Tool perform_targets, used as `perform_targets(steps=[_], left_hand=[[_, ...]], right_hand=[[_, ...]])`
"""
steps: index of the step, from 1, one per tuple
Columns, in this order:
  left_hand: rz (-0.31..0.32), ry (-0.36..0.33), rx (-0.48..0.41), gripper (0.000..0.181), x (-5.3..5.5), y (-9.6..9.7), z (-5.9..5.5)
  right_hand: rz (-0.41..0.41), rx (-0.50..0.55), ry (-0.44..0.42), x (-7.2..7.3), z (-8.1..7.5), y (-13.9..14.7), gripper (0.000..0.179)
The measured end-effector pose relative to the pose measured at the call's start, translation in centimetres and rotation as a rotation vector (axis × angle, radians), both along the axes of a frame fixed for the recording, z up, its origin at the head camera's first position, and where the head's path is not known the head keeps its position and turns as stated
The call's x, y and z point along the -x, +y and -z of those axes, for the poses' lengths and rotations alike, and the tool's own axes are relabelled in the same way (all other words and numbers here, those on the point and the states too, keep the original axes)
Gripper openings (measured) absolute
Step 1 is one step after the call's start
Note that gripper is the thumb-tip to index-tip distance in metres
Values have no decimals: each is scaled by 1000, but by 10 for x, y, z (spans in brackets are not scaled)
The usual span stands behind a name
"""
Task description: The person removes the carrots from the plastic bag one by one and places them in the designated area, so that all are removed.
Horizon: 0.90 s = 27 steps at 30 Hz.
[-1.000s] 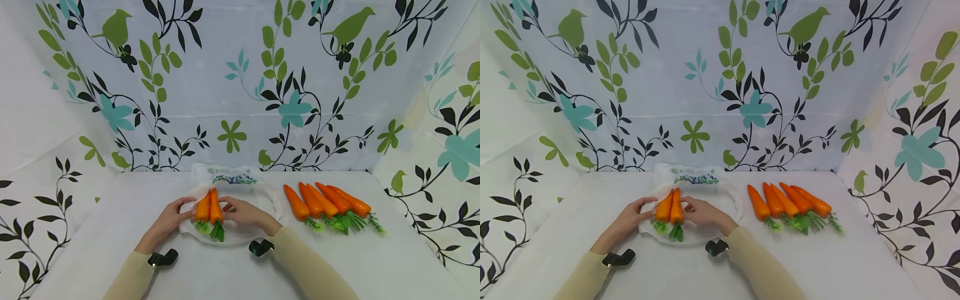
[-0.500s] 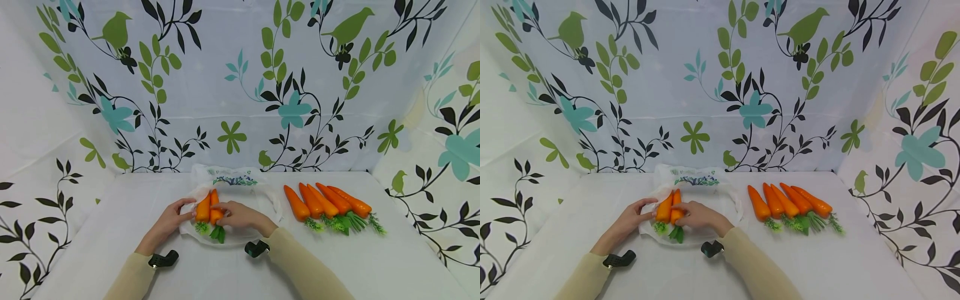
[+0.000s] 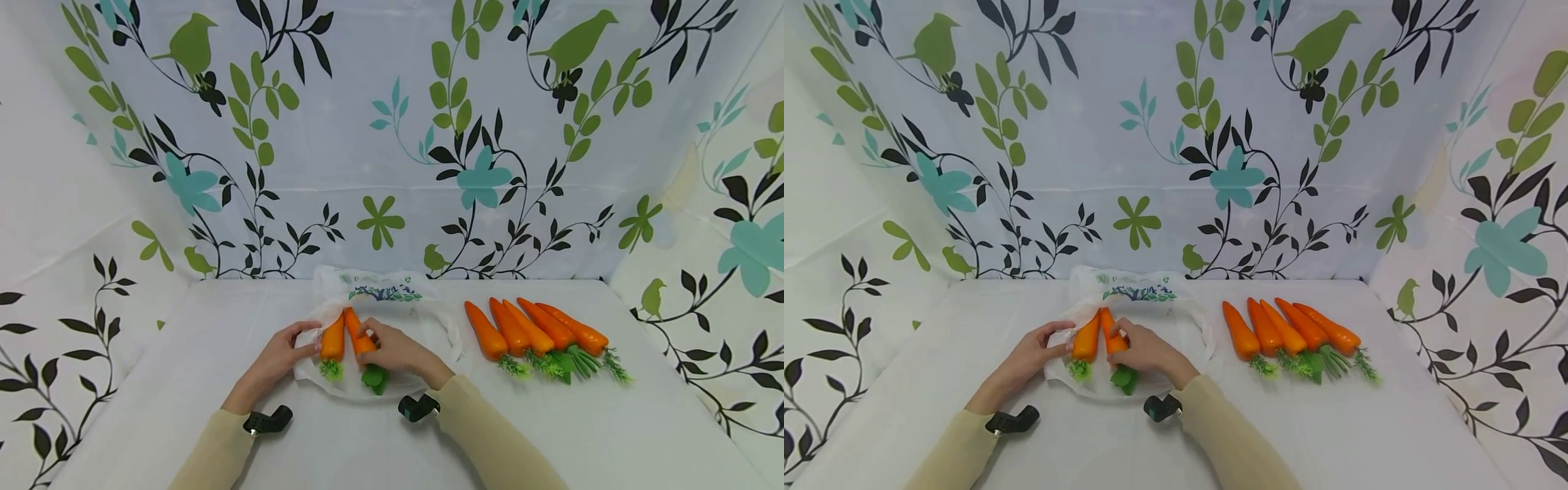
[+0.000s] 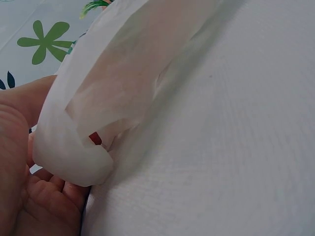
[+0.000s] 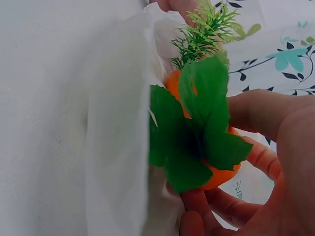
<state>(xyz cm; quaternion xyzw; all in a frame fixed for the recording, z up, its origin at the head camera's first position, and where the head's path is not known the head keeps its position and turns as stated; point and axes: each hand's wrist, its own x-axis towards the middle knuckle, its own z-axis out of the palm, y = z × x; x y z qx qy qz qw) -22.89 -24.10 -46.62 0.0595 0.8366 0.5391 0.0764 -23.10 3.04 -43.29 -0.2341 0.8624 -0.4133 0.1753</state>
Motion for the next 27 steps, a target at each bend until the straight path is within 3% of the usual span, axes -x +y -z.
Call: perform_targets(steps=[17,22,27], left_hand=[[3,9,-15,55,-3,1,-4],[4,12,-19,54,-4,1,-3],[2,21,-11,53,-4,2,-3]], right_hand=[[154,143,-81,5,5,18,32],[149,178,-116,7,4,29,32],[134,163,-86,4,-2,40,32]])
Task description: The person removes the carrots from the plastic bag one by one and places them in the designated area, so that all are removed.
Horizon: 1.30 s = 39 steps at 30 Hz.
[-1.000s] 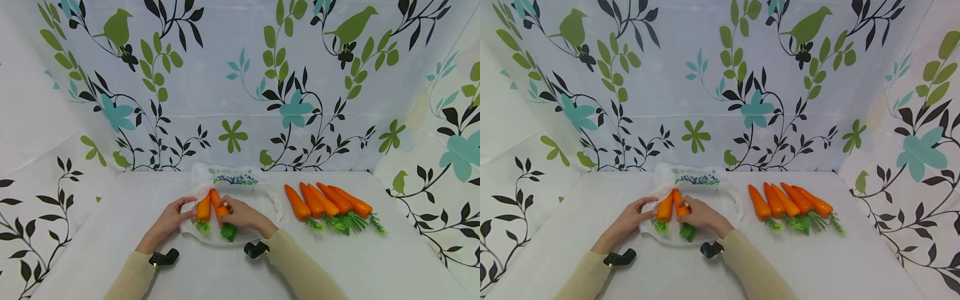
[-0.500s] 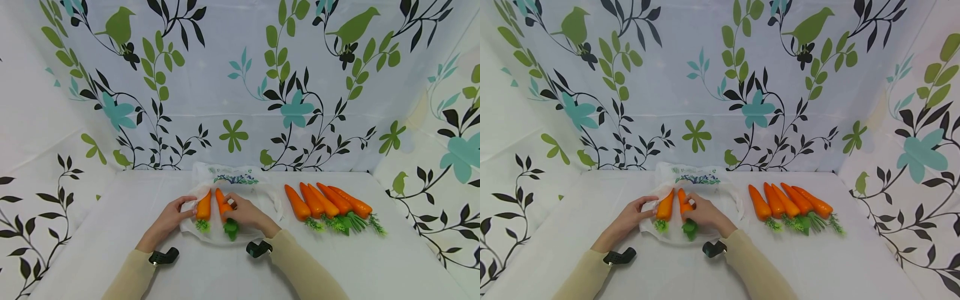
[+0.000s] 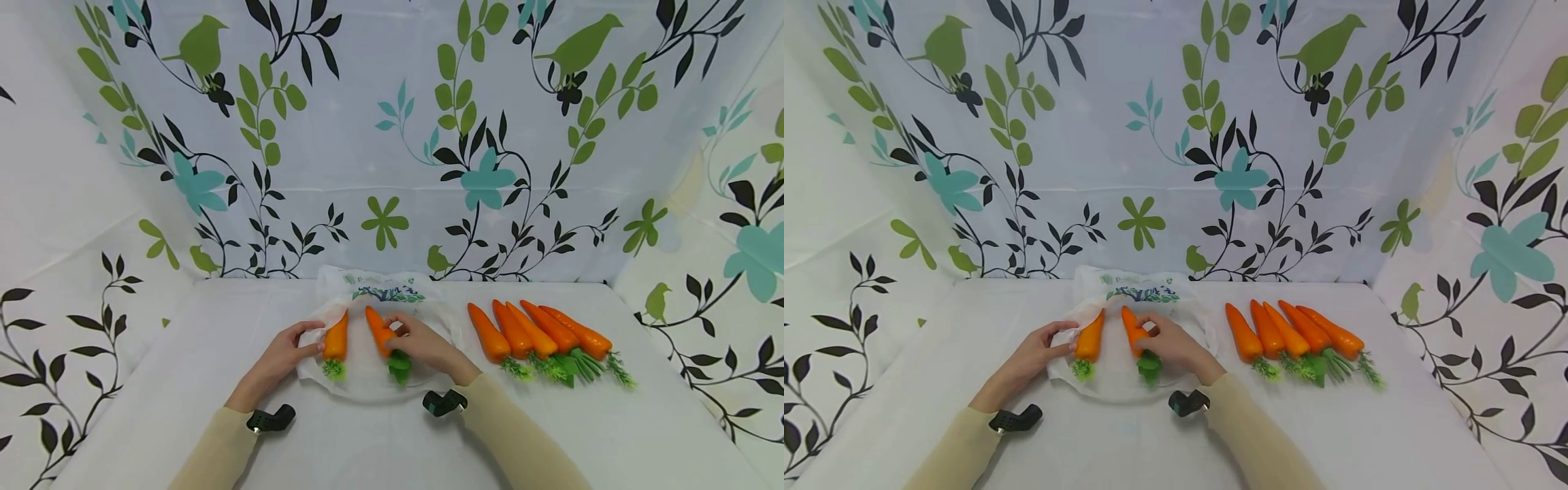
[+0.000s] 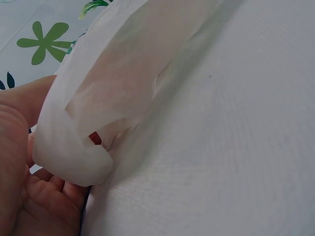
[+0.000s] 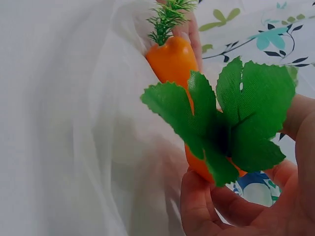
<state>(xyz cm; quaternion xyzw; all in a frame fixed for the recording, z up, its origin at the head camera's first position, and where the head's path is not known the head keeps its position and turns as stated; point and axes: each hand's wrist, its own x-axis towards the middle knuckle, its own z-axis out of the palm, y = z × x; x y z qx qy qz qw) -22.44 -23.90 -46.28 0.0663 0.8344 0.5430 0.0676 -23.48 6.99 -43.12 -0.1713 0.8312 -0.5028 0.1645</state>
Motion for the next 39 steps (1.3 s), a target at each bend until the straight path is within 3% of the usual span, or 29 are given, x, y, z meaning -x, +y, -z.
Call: perform_targets(steps=[3,5,8,10,16,28,39], left_hand=[[1,-9,-7,52,-5,4,-9],[2,-16,-13,52,-5,4,-9],[0,-23,-14,52,-4,3,-8],[1,-17,-16,55,0,0,1],[5,-17,-22,54,0,-1,3],[-1,-13,-24,53,1,-2,0],[-12,-36,-33,48,3,1,0]], right_hand=[[3,-12,24,-1,-3,7,32],[6,-28,35,-1,-5,13,32],[12,-41,40,-1,-9,22,33],[12,-58,51,-1,-12,30,33],[32,-96,58,-5,-23,55,33],[58,-201,88,-10,-49,116,33],[95,-188,72,-16,-62,185,36]])
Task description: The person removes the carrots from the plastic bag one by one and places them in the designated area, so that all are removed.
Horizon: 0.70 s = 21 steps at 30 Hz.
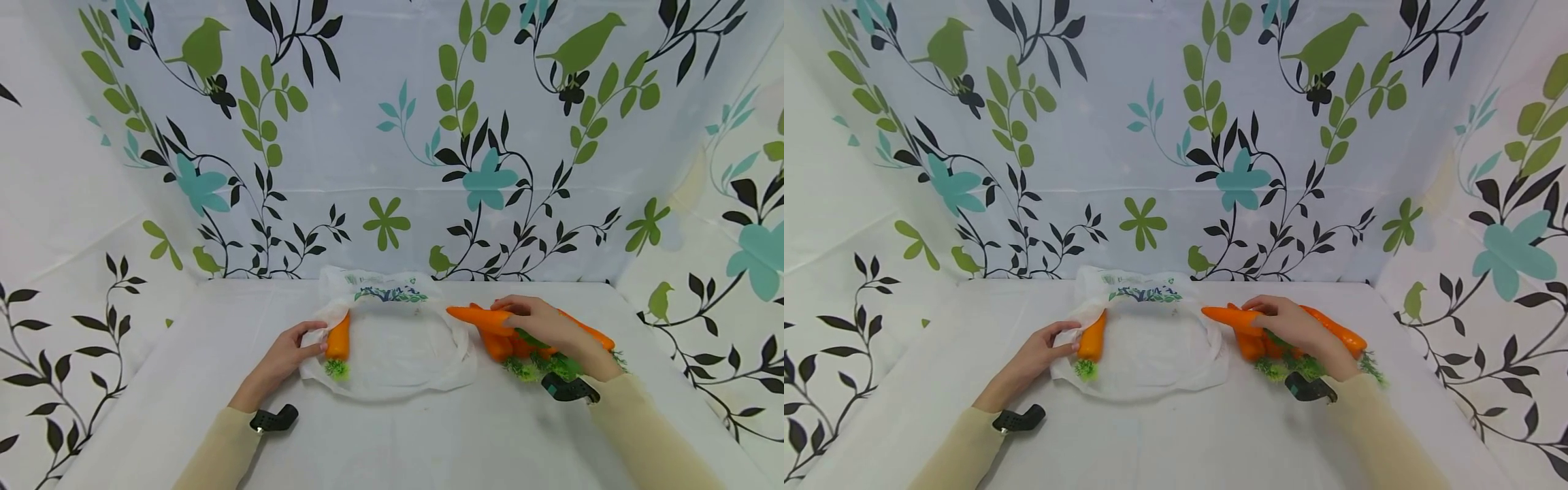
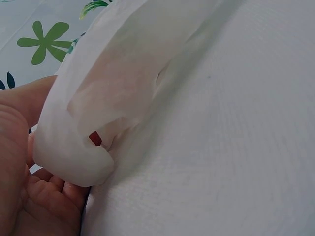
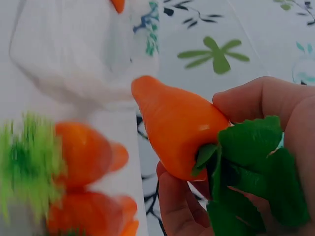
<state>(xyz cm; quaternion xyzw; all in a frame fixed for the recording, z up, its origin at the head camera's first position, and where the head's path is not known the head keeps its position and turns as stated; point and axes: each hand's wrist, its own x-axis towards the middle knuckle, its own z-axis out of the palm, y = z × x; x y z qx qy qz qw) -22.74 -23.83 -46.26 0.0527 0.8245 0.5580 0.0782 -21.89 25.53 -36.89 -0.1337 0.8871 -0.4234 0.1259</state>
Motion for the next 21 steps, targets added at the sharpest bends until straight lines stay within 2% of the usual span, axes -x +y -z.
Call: perform_targets(steps=[7,13,21], left_hand=[[5,23,14,52,-4,0,-3],[8,23,26,53,-3,0,-1],[2,25,20,53,-2,0,1]], right_hand=[[43,10,25,-6,0,51,41],[126,-56,71,-11,1,95,44],[221,-89,59,-17,4,140,52]])
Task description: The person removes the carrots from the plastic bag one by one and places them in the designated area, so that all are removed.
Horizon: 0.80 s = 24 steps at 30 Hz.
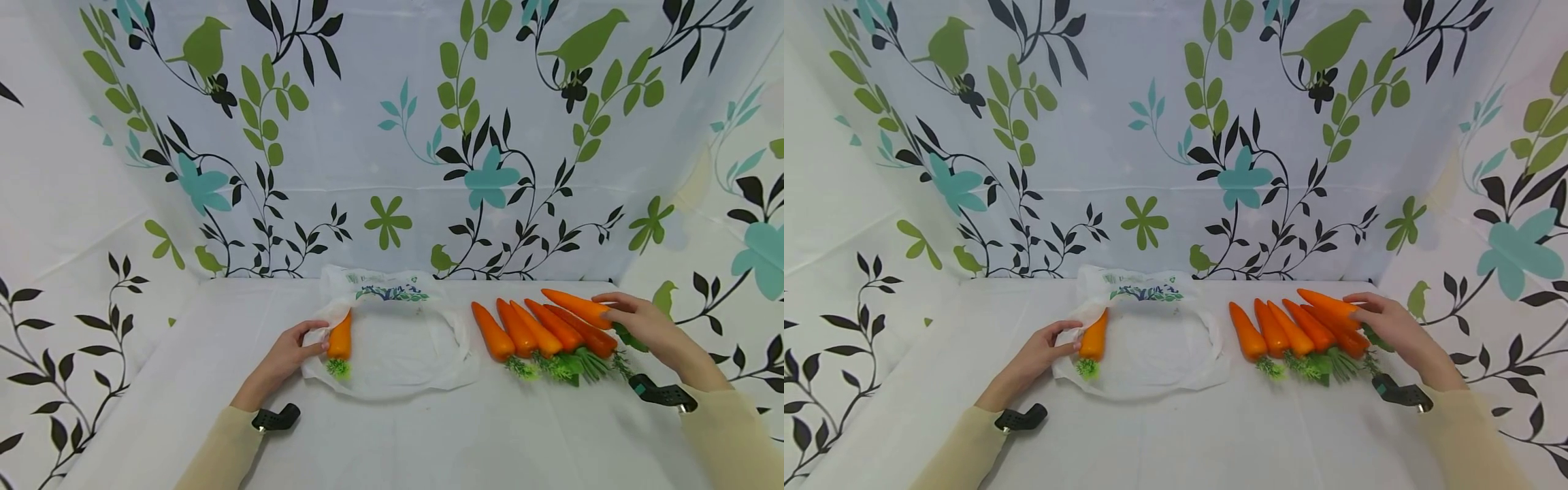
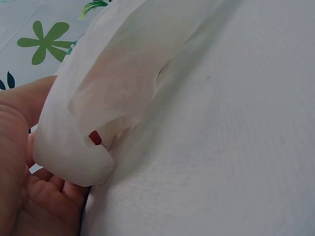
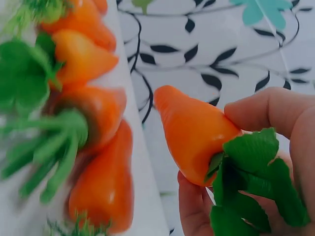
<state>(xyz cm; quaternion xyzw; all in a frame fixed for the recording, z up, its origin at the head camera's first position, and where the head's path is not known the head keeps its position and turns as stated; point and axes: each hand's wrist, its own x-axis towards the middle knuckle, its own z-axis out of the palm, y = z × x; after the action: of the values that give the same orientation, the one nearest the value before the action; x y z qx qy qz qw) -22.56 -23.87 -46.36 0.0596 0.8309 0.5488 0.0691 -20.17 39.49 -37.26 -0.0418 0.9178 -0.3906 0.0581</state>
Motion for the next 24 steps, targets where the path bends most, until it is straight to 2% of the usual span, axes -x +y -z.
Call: perform_targets(steps=[7,14,17,24], left_hand=[[-5,0,5,53,1,-2,2],[14,-14,-20,46,-21,11,-35],[8,-16,-16,46,-17,10,-30],[-3,-6,-20,50,1,-1,0]], right_hand=[[43,11,-41,0,14,24,56],[83,23,-40,0,33,33,60],[105,12,-22,0,38,33,62],[135,4,-18,1,51,35,65]])
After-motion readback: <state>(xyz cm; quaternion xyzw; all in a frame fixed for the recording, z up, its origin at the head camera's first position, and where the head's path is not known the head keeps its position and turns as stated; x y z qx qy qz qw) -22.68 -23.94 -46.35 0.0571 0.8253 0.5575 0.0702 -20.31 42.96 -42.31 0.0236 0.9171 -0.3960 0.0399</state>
